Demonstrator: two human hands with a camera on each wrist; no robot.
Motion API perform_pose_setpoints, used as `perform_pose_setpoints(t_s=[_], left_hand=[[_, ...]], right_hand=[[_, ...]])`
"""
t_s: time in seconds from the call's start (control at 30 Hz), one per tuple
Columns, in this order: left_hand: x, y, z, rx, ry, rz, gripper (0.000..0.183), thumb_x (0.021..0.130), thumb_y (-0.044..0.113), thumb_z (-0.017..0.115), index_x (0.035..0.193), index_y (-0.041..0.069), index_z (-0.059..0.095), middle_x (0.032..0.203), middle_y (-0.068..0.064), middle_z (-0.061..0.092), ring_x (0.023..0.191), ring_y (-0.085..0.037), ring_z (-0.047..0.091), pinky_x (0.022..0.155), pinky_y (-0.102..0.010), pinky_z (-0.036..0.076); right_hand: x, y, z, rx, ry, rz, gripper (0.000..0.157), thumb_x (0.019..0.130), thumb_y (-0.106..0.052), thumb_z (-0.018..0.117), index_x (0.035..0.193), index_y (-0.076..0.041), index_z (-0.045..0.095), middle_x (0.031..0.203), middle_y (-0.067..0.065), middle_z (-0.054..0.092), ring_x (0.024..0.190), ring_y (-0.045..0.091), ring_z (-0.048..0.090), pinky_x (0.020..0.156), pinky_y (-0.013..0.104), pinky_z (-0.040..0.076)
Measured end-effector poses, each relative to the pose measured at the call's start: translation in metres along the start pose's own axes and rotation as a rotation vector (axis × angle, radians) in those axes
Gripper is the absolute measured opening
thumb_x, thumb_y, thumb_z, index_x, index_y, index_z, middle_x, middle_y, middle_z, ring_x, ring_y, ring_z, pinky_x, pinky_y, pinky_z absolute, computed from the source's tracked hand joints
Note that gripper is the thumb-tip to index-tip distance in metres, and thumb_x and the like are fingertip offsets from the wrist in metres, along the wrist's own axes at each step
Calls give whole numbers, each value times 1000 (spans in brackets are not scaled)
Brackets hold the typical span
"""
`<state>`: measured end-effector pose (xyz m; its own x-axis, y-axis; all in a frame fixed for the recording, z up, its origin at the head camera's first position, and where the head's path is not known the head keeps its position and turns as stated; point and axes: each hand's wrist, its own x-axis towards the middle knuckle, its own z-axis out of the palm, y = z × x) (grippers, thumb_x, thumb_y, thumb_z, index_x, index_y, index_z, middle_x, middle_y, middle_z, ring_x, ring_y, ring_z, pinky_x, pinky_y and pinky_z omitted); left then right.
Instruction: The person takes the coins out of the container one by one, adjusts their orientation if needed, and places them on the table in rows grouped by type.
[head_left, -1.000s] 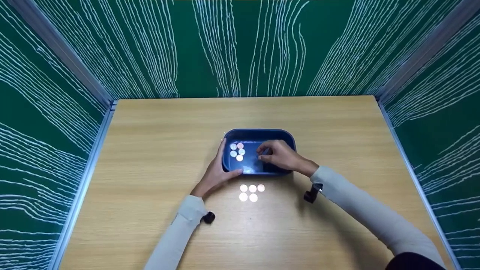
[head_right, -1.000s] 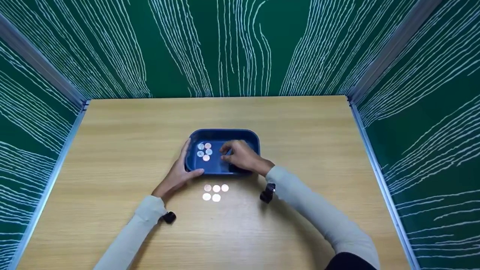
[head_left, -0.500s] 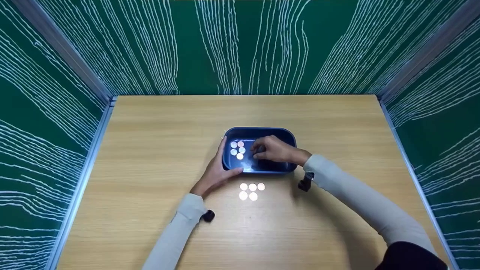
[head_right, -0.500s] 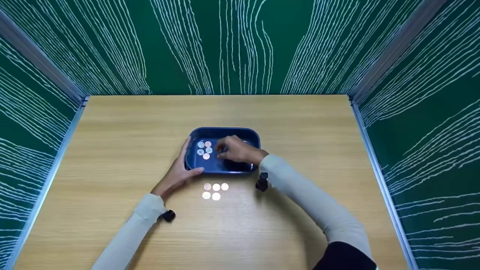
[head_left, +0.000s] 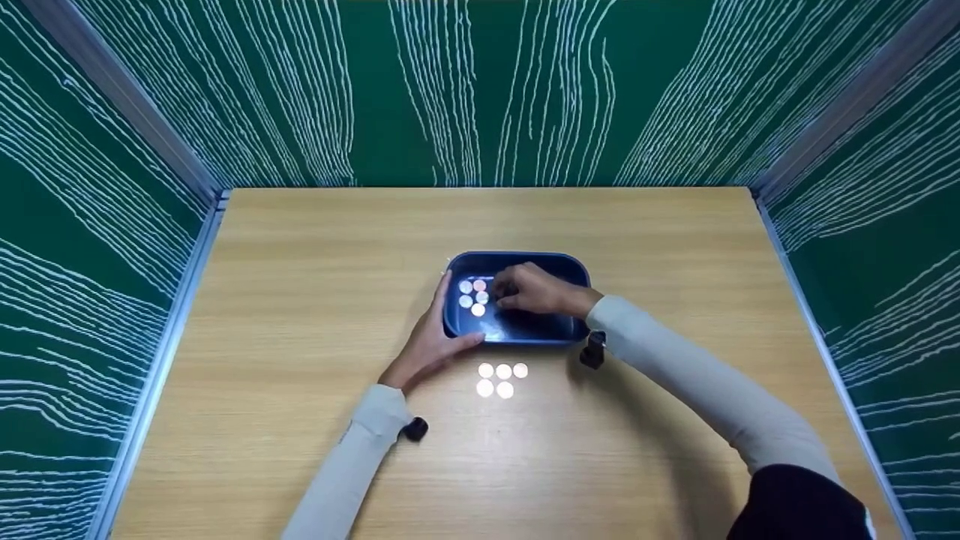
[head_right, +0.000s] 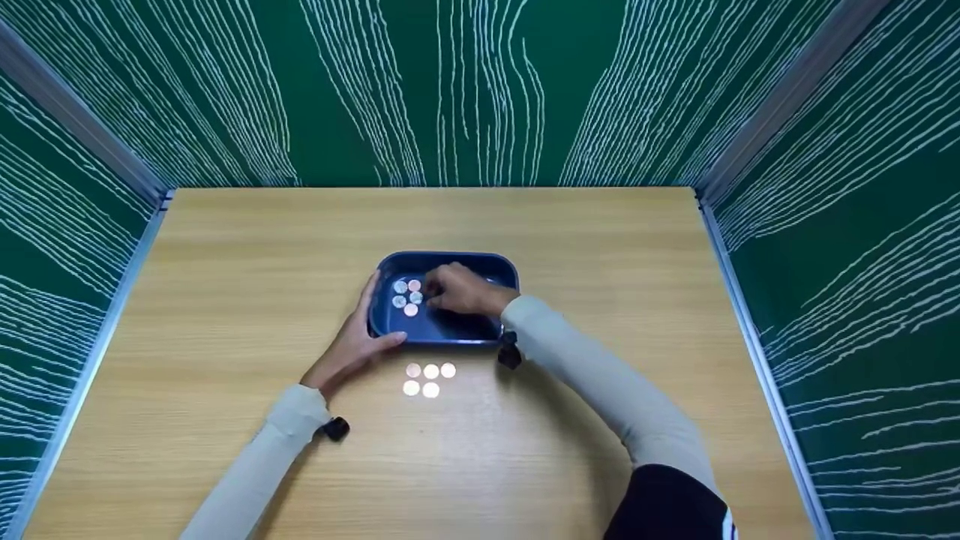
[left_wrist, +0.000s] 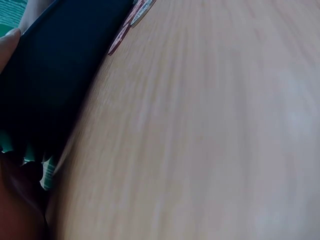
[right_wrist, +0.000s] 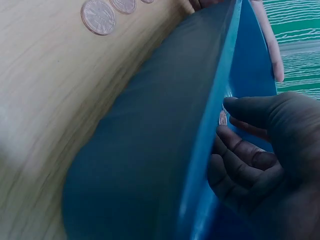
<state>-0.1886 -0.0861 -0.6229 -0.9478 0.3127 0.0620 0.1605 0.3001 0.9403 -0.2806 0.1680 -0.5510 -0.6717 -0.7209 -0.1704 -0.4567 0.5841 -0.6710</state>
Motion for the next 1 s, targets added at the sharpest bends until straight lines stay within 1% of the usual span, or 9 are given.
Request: perform_pose_setpoints(t_s=[0.1,0.13,0.17,0.33,0.37,0.57,0.73,0.87,1.0], left_hand=[[1,0,0,5,2,1,129,90,44,91,179,30,0,185,-11,12,163,-33,31,131,-54,29],[1,-1,0,6,3,2,128,90,43,91,179,30,0,185,-11,12,163,-33,31,131,-54,29],[1,-1,-1,9,5,4,128,90,42,91,179,30,0,185,-10,12,163,-33,30,131,-54,28],[0,0,0,16,2,-1,128,90,47,90,179,30,-1,185,-9,12,165,-31,27,132,-53,26],[0,0,0,16,0,-2,128,90,48,89,179,30,-1,185,-9,12,165,-31,26,132,-53,26],[-1,2,-1,28,5,-3,128,89,50,89,179,31,1,184,-8,16,164,-30,30,132,-52,27],[0,2,-1,34,2,-5,129,88,53,89,179,33,0,184,-7,15,163,-30,31,131,-52,28],[0,2,-1,26,1,-6,128,89,52,89,179,33,0,184,-7,16,163,-30,32,131,-53,29],[-1,2,-1,24,1,-13,128,89,52,89,179,33,0,184,-7,17,161,-31,34,130,-53,30]], right_hand=[[5,3,1,11,0,-13,28,104,-6,76,131,1,77,119,16,79,104,26,73,97,45,63],[9,10,3,25,2,-39,28,104,-8,77,130,0,78,118,14,79,102,24,73,95,42,63],[10,12,4,32,2,-42,28,104,-9,77,130,0,78,117,14,79,101,24,73,94,41,63],[19,18,6,39,14,-77,24,102,-7,77,125,0,79,107,12,79,93,20,71,85,34,60],[19,13,4,32,16,-64,24,102,-4,77,125,2,79,105,12,79,92,21,71,85,35,59],[25,14,8,48,29,-107,24,99,0,77,123,3,79,98,10,76,87,17,67,80,30,55],[28,17,11,8,34,-146,24,96,1,77,120,4,80,95,10,75,86,17,66,78,30,55],[27,15,10,-29,6,-126,24,95,1,79,119,3,80,99,13,75,89,21,68,80,34,57],[25,13,9,-21,-29,-79,24,97,1,79,121,0,80,103,13,75,92,22,68,81,35,57]])
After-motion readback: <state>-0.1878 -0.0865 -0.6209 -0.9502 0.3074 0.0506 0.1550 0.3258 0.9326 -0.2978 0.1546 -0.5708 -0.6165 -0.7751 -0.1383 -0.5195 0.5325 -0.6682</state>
